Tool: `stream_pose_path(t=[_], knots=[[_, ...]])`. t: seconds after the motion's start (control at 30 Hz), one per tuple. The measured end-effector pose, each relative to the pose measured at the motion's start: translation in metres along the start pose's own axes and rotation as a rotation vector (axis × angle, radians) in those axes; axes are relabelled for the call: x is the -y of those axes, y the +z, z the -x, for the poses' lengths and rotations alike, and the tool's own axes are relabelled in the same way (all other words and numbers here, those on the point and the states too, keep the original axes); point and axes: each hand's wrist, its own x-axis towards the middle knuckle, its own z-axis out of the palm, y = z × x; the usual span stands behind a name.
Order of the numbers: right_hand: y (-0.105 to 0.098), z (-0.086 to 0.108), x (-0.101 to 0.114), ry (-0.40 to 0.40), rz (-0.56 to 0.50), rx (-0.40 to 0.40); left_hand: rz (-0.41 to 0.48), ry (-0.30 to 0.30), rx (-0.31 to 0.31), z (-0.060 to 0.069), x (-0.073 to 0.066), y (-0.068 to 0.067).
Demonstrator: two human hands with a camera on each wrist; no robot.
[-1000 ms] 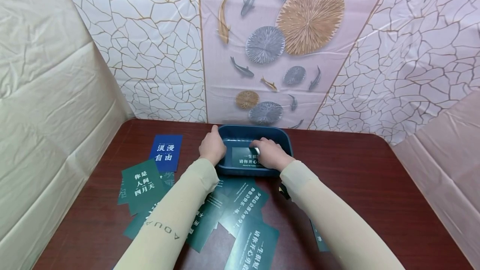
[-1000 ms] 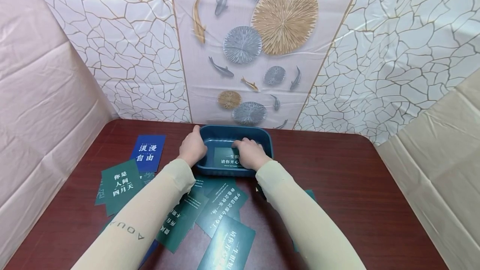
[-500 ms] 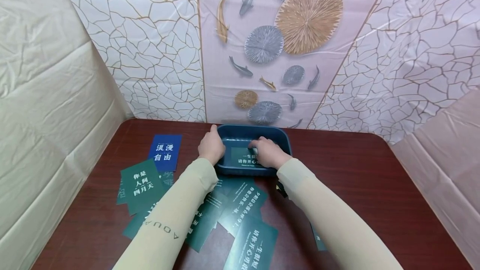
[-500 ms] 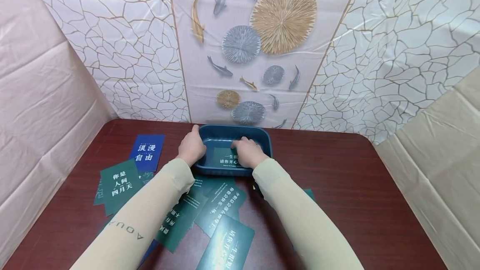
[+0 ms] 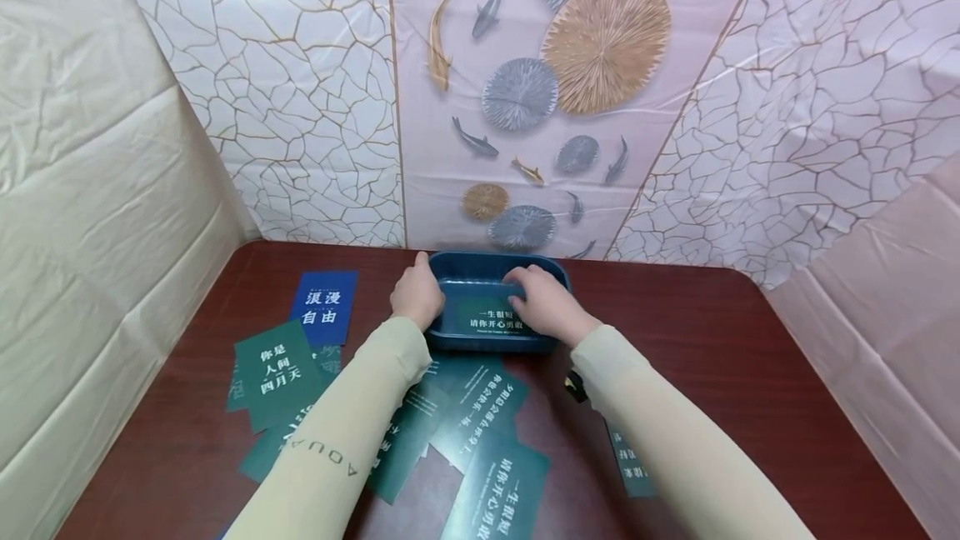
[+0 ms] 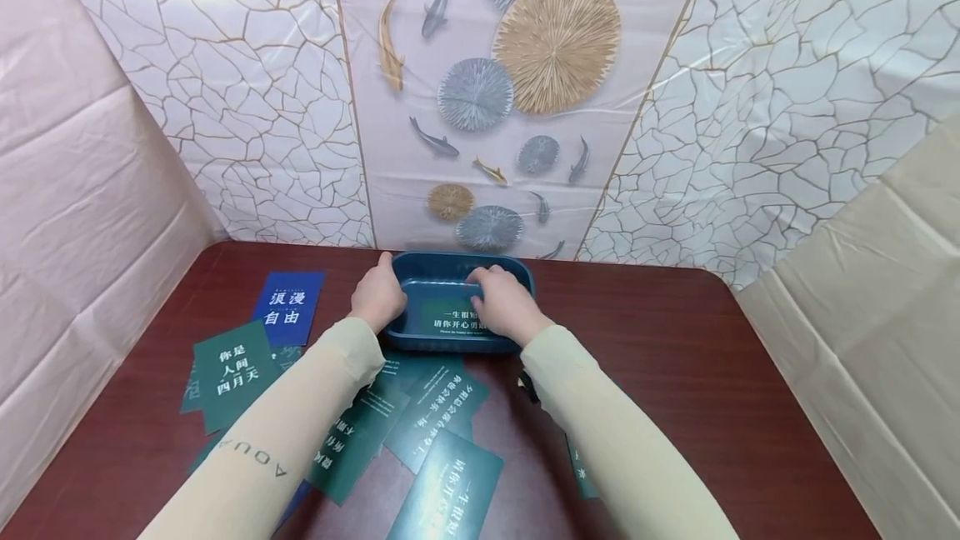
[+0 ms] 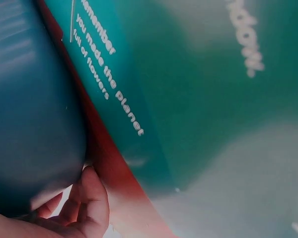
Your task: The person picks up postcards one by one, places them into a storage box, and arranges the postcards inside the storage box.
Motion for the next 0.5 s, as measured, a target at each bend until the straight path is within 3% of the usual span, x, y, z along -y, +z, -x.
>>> stream_pose_path(t=[0.13,0.23,0.37,0.5], knots=[[-0.022,0.027,-0.010,-0.055,-0.035,-0.169,0.003,0.001,-0.008,0.002,0.001,-0.001],[-0.039,0.053,-0.022,-0.055,-0.035,-0.250,0.001,-0.001,-0.002,0.002,0.001,-0.001],[-0.049,0.092,-0.043,0.006,-0.023,-0.272,-0.003,-0.007,0.000,0.002,0.000,-0.001],[-0.046,0.129,-0.059,0.113,-0.002,-0.234,-0.005,-0.008,-0.003,0.002,-0.002,-0.001]])
